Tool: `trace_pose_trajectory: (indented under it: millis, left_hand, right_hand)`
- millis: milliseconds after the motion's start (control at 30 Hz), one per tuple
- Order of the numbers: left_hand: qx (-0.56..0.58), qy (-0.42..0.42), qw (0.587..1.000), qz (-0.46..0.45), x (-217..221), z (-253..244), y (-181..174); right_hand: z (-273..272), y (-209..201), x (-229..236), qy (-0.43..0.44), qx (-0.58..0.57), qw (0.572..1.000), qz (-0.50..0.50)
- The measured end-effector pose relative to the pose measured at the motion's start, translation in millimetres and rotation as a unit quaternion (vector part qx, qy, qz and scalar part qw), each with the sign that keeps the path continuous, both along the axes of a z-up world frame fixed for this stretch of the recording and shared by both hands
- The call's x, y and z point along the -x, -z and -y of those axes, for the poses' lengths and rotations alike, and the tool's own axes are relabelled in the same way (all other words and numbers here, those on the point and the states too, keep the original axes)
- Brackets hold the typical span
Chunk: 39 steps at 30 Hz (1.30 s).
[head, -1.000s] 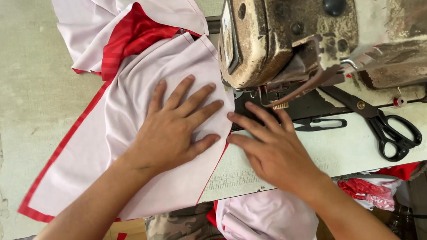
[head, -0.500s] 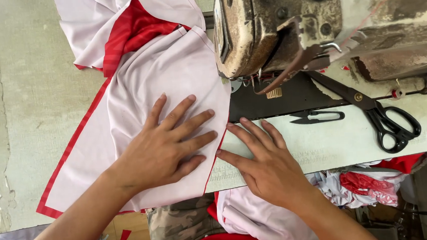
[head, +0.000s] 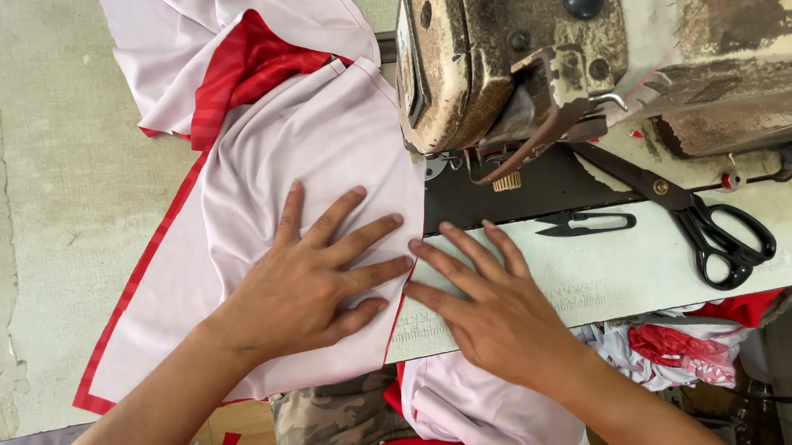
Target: Handling and aligning fabric pieces on a workbench in a sewing factory.
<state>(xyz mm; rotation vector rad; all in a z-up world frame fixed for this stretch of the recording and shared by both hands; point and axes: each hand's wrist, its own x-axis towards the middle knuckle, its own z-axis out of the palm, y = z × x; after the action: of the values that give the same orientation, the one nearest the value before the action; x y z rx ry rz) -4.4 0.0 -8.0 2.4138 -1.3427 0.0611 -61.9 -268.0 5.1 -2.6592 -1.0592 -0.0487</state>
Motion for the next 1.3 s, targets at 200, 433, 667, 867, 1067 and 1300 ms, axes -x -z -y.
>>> trace_pose_trajectory:
  millis: [200, 433, 667, 867, 1067, 1300]
  left_hand:
    - [-0.029, -0.11, 0.993, 0.027, 3, 29, 7]
    - [-0.049, -0.164, 0.985, 0.004, -1, 39, 0]
    - [-0.022, -0.103, 0.993, 0.045, 8, 17, -1]
    - [-0.001, -0.059, 0.996, 0.062, 10, 19, -2]
    - [0.002, -0.036, 0.996, 0.081, 10, 21, 1]
    - [0.009, -0.033, 0.997, 0.076, -4, 22, 7]
  right_hand:
    - [18, 7, -32, 0.012, -0.011, 1.0, -0.003]
    - [15, 4, -28, 0.03, -0.005, 0.999, -0.01]
    - [17, 3, -6, 0.009, -0.041, 0.999, -0.031]
    - [17, 4, -7, 0.0, -0.034, 0.999, -0.025]
    - [16, 4, -6, -0.006, -0.013, 1.0, -0.019]
    - [18, -1, -19, -0.006, -0.006, 1.0, -0.008]
